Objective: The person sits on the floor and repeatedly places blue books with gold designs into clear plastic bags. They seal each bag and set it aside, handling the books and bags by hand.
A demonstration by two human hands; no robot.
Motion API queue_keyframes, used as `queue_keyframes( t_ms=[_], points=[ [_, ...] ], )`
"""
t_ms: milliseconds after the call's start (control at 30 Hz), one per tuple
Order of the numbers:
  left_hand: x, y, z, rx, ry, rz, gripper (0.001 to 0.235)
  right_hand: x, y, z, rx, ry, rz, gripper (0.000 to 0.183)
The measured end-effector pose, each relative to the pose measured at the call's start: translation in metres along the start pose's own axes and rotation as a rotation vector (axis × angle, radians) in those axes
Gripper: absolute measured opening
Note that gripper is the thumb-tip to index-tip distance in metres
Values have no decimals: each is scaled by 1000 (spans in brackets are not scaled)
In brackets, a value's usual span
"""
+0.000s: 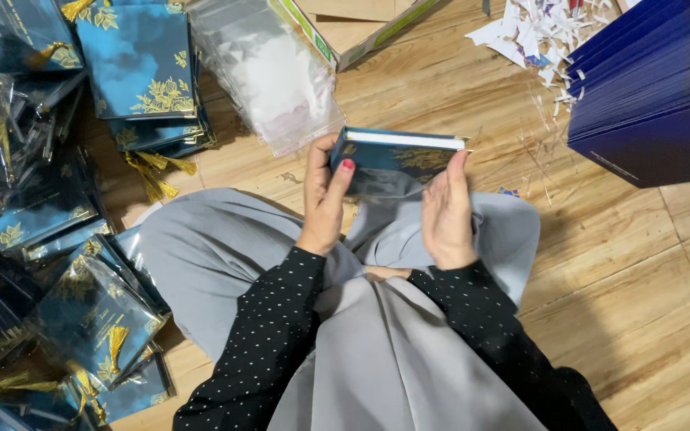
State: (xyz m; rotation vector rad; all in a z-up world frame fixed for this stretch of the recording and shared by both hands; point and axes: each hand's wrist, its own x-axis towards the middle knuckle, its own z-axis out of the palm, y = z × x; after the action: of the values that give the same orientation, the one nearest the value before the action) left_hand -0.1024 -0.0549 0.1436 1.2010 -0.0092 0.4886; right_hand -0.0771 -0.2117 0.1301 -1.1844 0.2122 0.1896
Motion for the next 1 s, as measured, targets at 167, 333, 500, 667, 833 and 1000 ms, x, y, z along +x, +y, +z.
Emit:
queue_keyframes(
  t_ms=[167,333,500,667,833,1000],
  points=[
    [-9,-29,6,-26,316,-110,32,-15,-20,52,56,231,-29,76],
    [-11,-42,1,62,400,-90,26,-4,0,44,-95,179,-297,21],
    [-7,-16,13,26,399,-10,24,-5,3,51,-91,168,-468,22],
    [-12,-45,5,91,376,16,13,16,26,33,-44,193,-503,32],
    [-16,-70,-13,132,331,-15,13,31,50,6,-142,161,-399,33],
    [-11,-57,-23,182,188,-38,17,35,45,-12,-314,82,-290,23]
  ],
)
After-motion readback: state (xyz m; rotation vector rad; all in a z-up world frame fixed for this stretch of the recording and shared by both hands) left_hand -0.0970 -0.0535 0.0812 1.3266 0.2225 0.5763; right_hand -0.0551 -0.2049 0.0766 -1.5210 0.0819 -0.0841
